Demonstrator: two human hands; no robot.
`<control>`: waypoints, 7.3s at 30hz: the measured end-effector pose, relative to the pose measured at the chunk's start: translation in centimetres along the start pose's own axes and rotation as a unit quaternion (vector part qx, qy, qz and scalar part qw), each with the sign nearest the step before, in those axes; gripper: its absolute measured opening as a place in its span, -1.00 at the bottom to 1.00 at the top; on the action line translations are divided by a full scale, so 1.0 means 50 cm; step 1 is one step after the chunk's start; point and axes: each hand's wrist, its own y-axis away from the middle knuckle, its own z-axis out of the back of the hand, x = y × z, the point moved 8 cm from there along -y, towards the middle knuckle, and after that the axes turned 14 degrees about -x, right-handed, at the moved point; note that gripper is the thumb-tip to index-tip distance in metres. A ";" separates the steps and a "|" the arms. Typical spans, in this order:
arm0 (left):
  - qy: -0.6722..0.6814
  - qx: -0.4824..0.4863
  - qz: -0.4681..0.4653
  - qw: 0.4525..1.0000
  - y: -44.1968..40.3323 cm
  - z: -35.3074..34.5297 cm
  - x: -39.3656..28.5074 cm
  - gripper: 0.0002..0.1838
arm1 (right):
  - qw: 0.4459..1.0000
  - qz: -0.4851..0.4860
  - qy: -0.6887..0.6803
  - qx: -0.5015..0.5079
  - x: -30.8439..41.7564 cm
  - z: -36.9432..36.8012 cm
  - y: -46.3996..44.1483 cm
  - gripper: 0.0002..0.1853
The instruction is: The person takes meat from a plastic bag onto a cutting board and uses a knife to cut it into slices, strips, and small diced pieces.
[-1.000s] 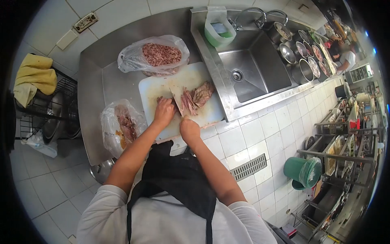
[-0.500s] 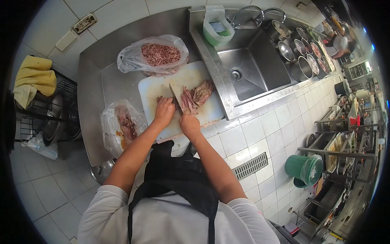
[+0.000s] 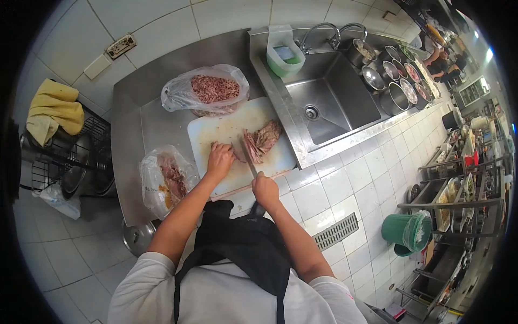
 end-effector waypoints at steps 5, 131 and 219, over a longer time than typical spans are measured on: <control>0.058 -0.031 0.006 0.998 -0.004 0.028 0.006 -0.74 | 1.000 0.003 -0.009 -0.001 0.016 0.013 0.002 -0.75; -0.002 -0.080 0.245 0.966 0.053 0.019 0.056 -0.40 | 0.997 0.047 -0.036 0.048 0.167 -0.031 -0.059 -0.78; 0.021 -0.108 0.262 0.959 0.065 0.032 0.056 -0.41 | 0.998 0.044 0.011 0.046 0.154 -0.018 -0.004 -0.79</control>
